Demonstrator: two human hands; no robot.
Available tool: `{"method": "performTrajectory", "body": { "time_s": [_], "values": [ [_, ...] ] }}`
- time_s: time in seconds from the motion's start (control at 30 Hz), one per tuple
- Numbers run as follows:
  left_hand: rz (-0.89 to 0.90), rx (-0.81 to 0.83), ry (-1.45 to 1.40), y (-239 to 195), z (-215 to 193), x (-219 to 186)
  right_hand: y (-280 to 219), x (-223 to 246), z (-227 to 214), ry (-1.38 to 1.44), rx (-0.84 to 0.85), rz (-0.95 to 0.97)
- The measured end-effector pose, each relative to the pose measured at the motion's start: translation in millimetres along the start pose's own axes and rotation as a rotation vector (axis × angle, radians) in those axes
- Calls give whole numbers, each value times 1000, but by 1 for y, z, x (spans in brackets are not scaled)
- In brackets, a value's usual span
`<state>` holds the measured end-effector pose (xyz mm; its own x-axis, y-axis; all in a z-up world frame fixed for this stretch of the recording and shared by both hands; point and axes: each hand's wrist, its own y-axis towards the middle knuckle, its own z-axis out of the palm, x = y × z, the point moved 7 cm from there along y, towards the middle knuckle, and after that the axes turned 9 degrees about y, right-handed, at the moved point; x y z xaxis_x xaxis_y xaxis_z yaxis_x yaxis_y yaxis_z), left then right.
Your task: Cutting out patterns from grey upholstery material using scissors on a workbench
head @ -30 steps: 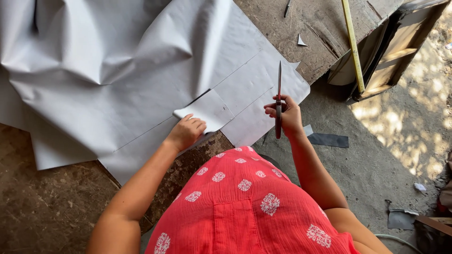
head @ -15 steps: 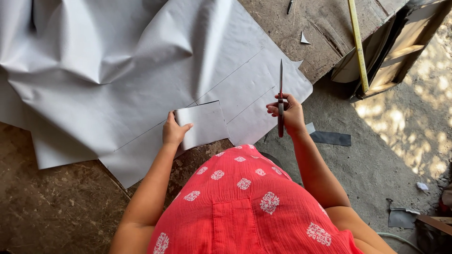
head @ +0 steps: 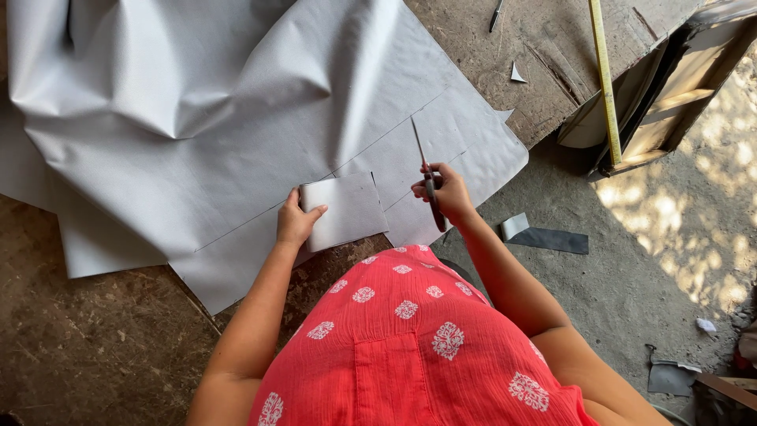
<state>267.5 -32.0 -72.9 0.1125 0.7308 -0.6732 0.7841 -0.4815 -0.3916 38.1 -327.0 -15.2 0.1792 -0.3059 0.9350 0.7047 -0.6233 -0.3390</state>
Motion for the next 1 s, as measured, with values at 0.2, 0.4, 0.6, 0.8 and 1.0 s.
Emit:
{"method": "performTrajectory", "body": {
  "time_s": [0.2,0.4,0.6,0.8,1.0],
  "values": [
    [71,-28,-45,-4,-3,-2,6,-4,18,-4,42,42],
    [239,-127,-243,-29,-20,-35,14,16,36,-19,15,33],
    [334,-253,-345,-58,-55,-78,15,38,63,135,70,-35],
    [364,-309,-382,-60,-54,-75,8,61,67,262,78,-108],
    [341,-117,-632,-66,-48,-97,-1,92,61,304,119,-163]
  ]
}}
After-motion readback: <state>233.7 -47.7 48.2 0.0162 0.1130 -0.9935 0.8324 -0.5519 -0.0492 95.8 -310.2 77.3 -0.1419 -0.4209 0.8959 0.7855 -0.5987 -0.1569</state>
